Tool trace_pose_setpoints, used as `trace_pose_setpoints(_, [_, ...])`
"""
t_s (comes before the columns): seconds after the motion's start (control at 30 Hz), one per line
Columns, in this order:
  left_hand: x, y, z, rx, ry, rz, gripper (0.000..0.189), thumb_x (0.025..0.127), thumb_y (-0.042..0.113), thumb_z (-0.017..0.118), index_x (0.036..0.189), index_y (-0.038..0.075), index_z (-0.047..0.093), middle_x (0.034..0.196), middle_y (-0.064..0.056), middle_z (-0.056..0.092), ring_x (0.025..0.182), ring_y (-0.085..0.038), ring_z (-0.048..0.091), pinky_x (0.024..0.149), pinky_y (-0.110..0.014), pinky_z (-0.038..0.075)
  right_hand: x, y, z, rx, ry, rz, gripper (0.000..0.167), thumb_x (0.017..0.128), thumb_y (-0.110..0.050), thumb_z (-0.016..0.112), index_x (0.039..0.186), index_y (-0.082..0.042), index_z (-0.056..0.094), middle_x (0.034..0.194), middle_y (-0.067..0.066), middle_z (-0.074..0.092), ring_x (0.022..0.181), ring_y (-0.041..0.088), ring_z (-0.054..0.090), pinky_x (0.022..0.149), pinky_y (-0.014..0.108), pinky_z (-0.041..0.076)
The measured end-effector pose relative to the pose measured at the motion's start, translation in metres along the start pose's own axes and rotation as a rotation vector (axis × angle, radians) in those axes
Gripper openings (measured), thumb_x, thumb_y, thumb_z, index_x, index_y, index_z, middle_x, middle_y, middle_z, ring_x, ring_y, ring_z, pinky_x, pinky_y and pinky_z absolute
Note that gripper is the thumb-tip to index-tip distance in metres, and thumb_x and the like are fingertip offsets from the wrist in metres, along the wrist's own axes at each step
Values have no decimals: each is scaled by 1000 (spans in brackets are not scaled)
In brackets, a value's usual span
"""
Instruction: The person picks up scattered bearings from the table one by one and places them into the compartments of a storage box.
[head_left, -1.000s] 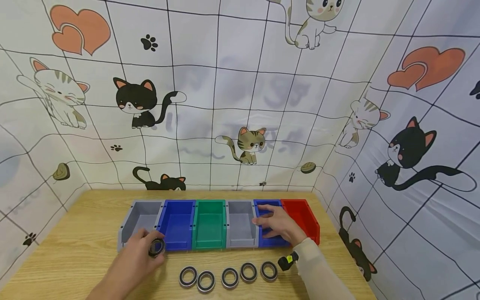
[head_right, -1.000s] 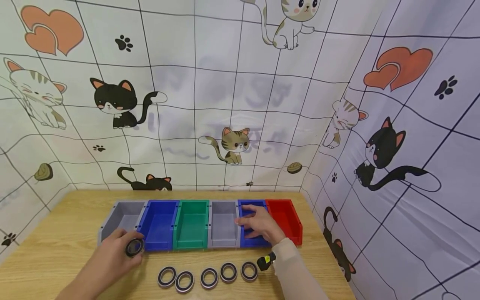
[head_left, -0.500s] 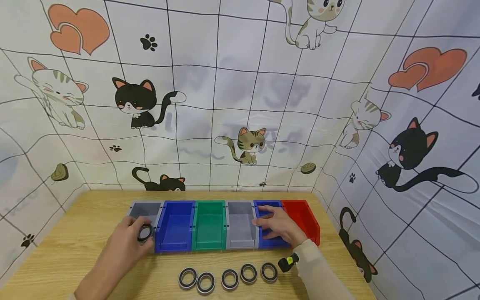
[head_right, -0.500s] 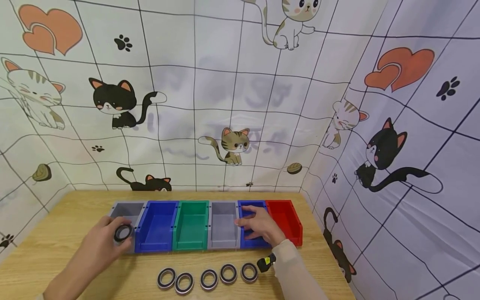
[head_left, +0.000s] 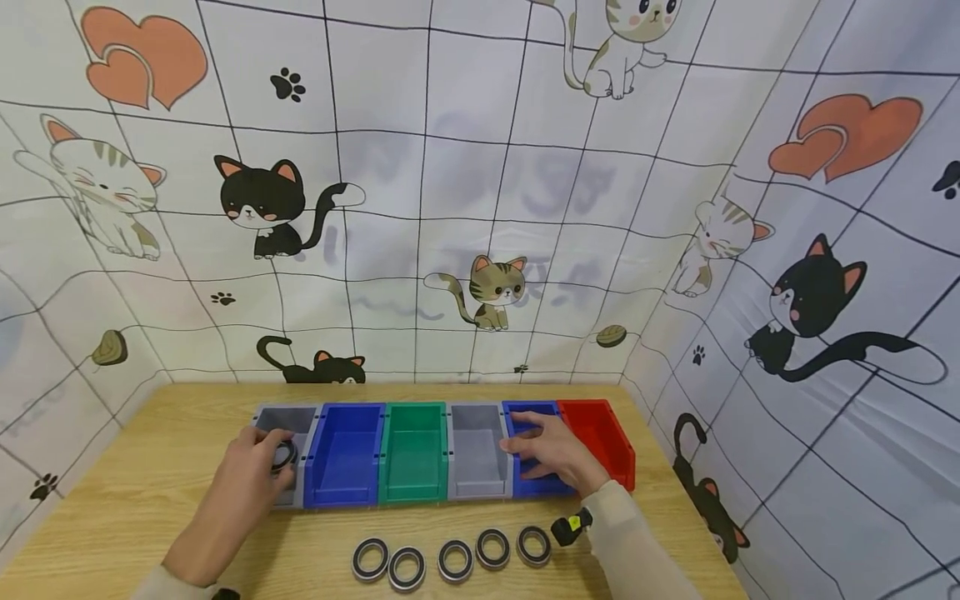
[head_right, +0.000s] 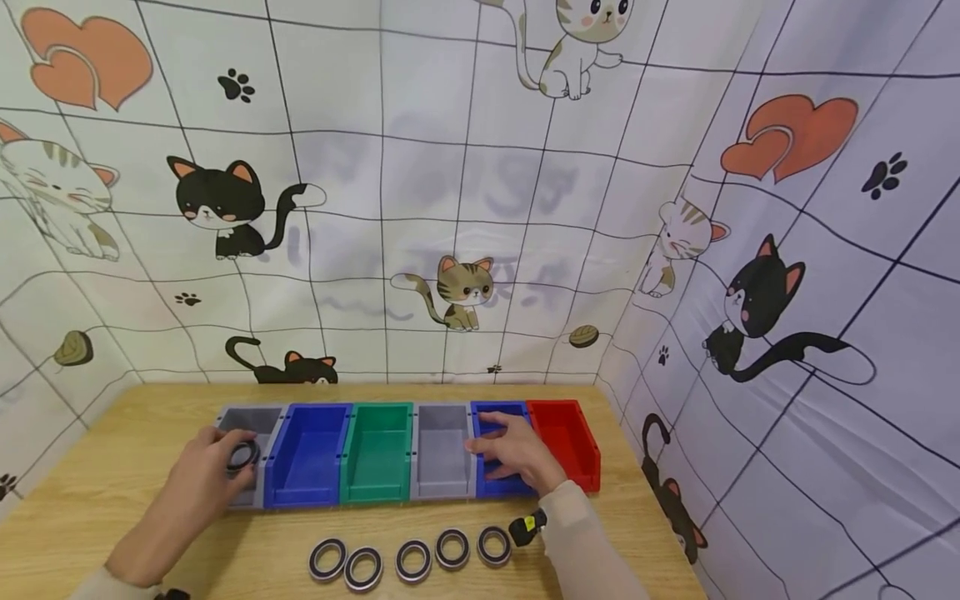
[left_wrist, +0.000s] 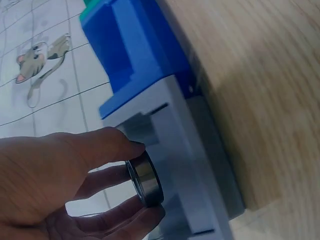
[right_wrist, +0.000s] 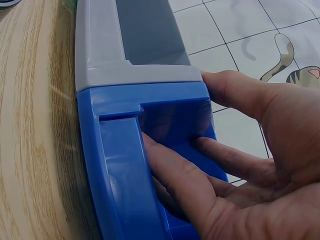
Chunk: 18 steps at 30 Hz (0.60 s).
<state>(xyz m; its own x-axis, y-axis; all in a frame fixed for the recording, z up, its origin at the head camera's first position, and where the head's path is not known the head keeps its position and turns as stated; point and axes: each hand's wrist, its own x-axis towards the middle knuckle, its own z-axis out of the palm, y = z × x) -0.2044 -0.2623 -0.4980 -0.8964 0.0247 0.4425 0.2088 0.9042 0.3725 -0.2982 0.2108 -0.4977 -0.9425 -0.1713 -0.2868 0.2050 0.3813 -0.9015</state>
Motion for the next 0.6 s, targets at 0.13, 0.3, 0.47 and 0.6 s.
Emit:
trace_pose_setpoints(0.13, [3,-5,8,6,-38,-3,42,87,-7,88,127,-14,76,112,-40,66,96,-51,70,81,-67,63,0,0,0,0,2,-1,88,99,-24,97,173,-7,54,145,25,75,115,35,82,89,58,75])
trace_pose_setpoints(0.3, [7,-13,16,28,-74,10,42,87,-10,90,125,-16,75,110,-39,67,96,-50,69,83,-68,63,0,-2,0,-7,9,0,87,98,-24,97,173,-7,55,146,25,75,115,36,81,90,57,75])
trace_pose_setpoints(0.47, [11,-14,20,72,-116,1,40,89,-10,90,126,-18,75,112,-40,68,99,-52,71,86,-70,64,0,-2,0,-4,5,-6,87,98,-25,98,172,-7,56,145,25,76,114,34,83,88,57,75])
trace_pose_setpoints(0.6, [15,-14,23,102,-157,-8,38,93,-11,86,129,-19,74,116,-42,69,103,-55,73,90,-70,66,-1,0,0,11,-11,-20,85,99,-23,96,172,-6,56,143,25,77,114,32,83,87,59,75])
